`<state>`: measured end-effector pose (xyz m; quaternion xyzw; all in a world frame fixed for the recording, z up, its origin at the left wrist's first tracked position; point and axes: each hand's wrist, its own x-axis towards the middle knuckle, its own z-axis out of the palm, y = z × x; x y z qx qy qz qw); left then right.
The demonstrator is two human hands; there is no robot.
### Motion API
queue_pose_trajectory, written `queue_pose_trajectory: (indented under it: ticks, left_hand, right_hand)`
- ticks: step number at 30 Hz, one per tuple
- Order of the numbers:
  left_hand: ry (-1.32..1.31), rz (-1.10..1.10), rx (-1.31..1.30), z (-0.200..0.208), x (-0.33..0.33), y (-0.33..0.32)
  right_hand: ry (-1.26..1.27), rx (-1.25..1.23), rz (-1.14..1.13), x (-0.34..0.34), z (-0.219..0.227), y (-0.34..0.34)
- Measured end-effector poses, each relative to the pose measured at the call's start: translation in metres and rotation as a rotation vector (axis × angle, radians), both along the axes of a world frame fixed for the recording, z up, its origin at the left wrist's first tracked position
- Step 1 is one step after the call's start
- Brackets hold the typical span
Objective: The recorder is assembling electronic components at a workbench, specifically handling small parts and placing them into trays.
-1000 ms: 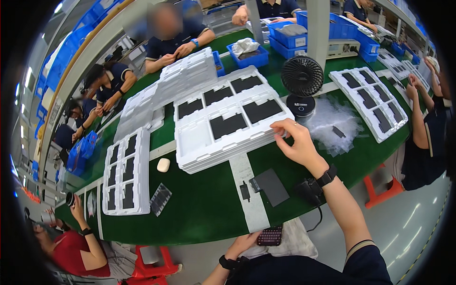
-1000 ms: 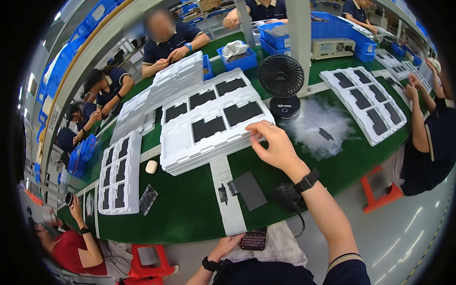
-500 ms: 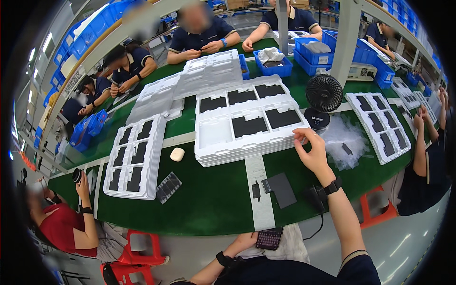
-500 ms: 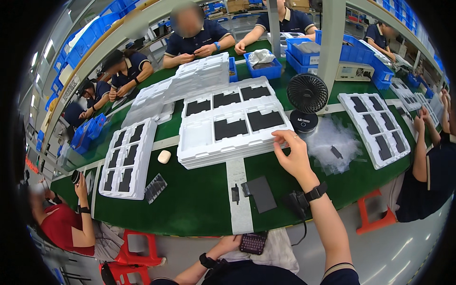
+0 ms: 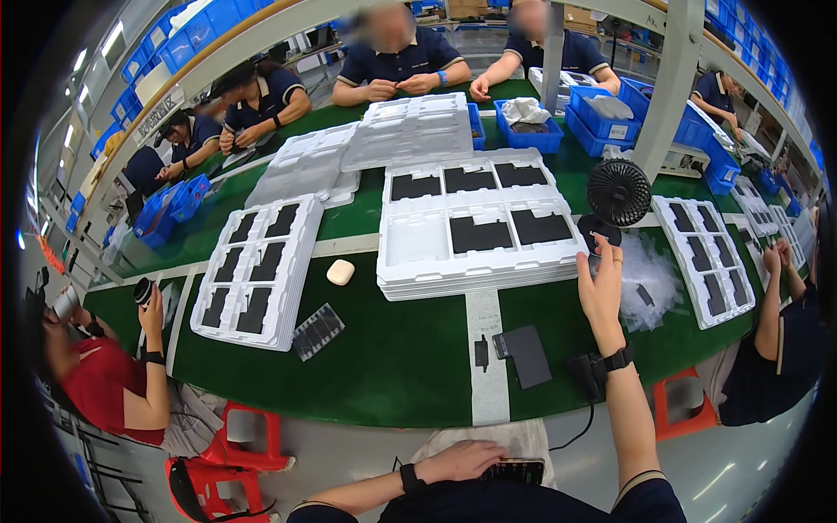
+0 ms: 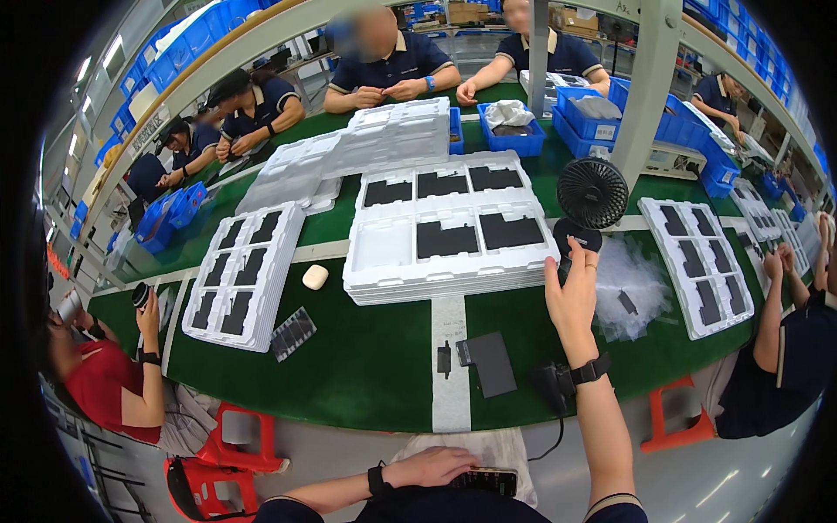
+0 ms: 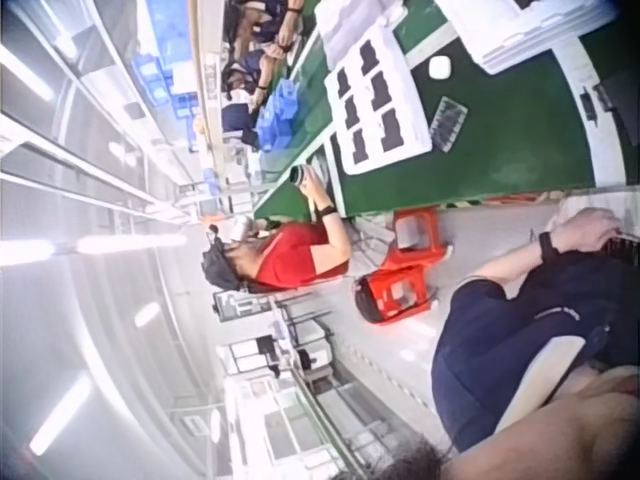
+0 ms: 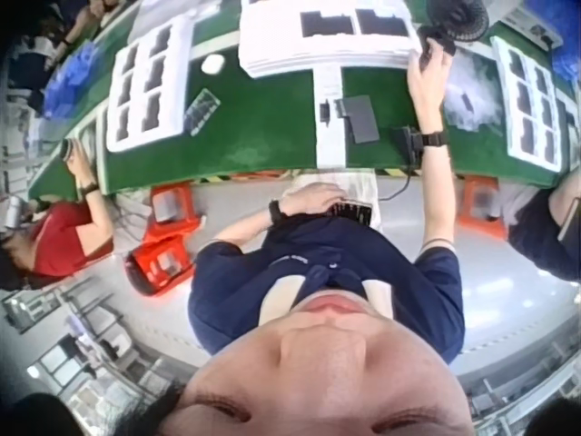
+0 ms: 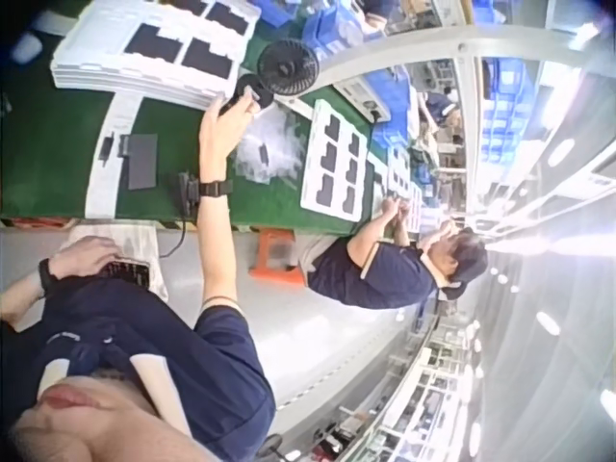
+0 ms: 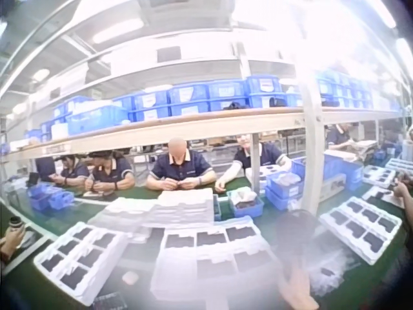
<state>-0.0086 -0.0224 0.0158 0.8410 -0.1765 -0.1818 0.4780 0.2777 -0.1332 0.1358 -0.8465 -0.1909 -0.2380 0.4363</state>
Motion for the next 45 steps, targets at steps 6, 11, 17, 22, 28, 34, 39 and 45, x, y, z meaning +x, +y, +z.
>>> queue_pose_trajectory:
  ticks: [6, 11, 17, 22, 28, 34, 39, 45]
  left_hand:
    - [-0.291, 0.290, 0.298, 0.037, -0.015, 0.011]
    - [-0.105, 0.238, -0.197, 0.155, -0.001, 0.058]
    - [-0.475, 1.030, 0.278, 0.192, 0.073, 0.159]
    - [-0.283, 1.012, 0.434, 0.171, 0.107, 0.199]
    - [-0.223, 1.043, 0.410, 0.167, 0.116, 0.181]
    - [-0.352, 1.189, 0.258, 0.184, 0.122, 0.181]
    - [-0.105, 1.032, -1.038, 0.187, 0.114, 0.190]
    - [-0.411, 1.068, -1.131, 0.194, 0.061, 0.183]
  right_hand:
    - [0.163, -0.158, -0.005, -0.002, 0.011, -0.004]
    - [0.125, -0.258, -0.028, -0.005, 0.019, -0.002]
    - [0.064, -0.270, 0.025, 0.000, 0.026, -0.002]
    - [0.181, -0.179, 0.106, 0.013, 0.026, -0.003]
    - [0.132, -0.012, 0.086, 0.011, 0.039, 0.005]
    - [0.631, 0.901, 0.356, 0.016, 0.025, 0.019]
    - [0.649, 1.027, 0.463, -0.011, 0.031, 0.031]
    - [0.713, 0.926, 0.550, -0.042, 0.049, 0.026]
